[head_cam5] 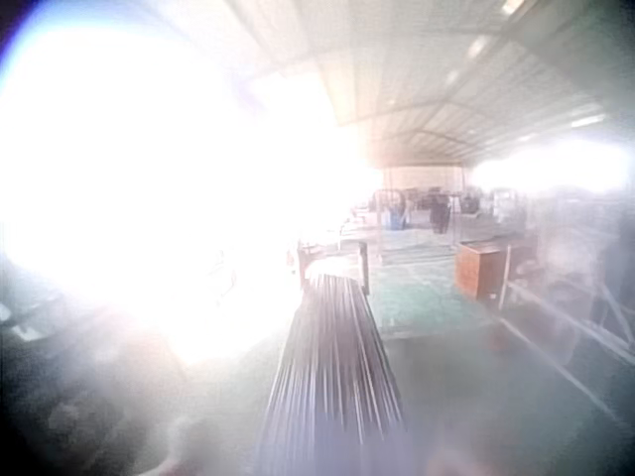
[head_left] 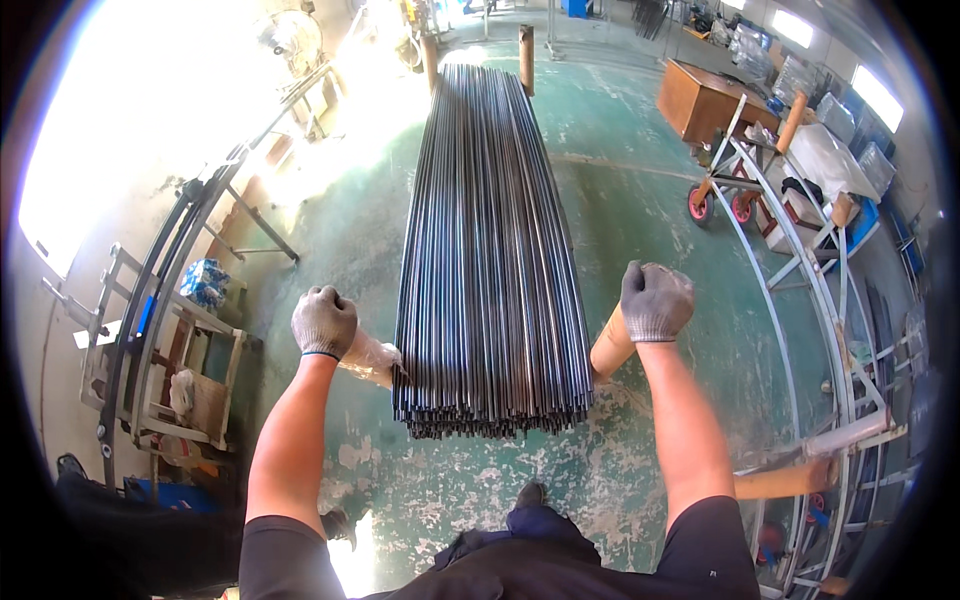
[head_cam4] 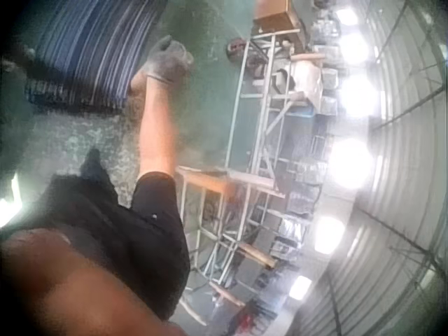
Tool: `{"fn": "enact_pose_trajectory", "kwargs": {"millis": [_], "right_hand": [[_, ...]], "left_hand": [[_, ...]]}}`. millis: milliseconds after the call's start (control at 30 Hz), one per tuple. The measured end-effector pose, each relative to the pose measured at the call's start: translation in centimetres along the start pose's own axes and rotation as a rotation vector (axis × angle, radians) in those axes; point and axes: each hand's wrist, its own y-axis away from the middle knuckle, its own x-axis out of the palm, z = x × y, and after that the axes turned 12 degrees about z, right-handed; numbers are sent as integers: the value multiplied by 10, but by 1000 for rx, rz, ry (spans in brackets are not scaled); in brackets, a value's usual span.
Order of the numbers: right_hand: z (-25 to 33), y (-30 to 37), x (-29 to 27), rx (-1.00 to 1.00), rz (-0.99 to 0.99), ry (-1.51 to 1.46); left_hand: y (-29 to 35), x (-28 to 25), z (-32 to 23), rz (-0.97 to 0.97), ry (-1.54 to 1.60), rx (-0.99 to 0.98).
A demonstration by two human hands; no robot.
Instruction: The person operates a metal cutting machine, then picks up a bundle of cut metal rods and places them onto a wheeled cart. The person moves the cart across the workshop floor and positions it near other racks.
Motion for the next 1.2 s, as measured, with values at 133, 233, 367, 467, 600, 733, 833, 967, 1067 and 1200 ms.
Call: {"fn": "enact_pose_trajectory", "kwargs": {"millis": [133,233,367,467,600,733,833,967,1067,1200], "right_hand": [[11,-35,36,-12,5,-56],[21,-64,66,-8,15,-57],[33,-96,104,-22,-5,-68],[38,-122,136,14,18,-72],[49,-161,184,19,19,-48],[58,-199,231,-5,21,29],[66,-231,261,-16,-1,-15],[77,-270,308,18,46,22],[81,-300,348,0,-3,2],[86,-342,396,-35,-78,-58]], "left_hand": [[-54,15,3,11,-9,-30],[-99,27,8,5,-10,-17],[-150,40,3,45,-28,-44],[-202,46,-4,26,-50,-30],[-258,68,4,52,-14,-30],[-323,89,4,86,-40,-16],[-370,98,3,106,-42,-1],[-431,115,1,127,-52,23],[-479,129,-2,134,-50,36],[-542,147,-7,136,-76,29]]}}
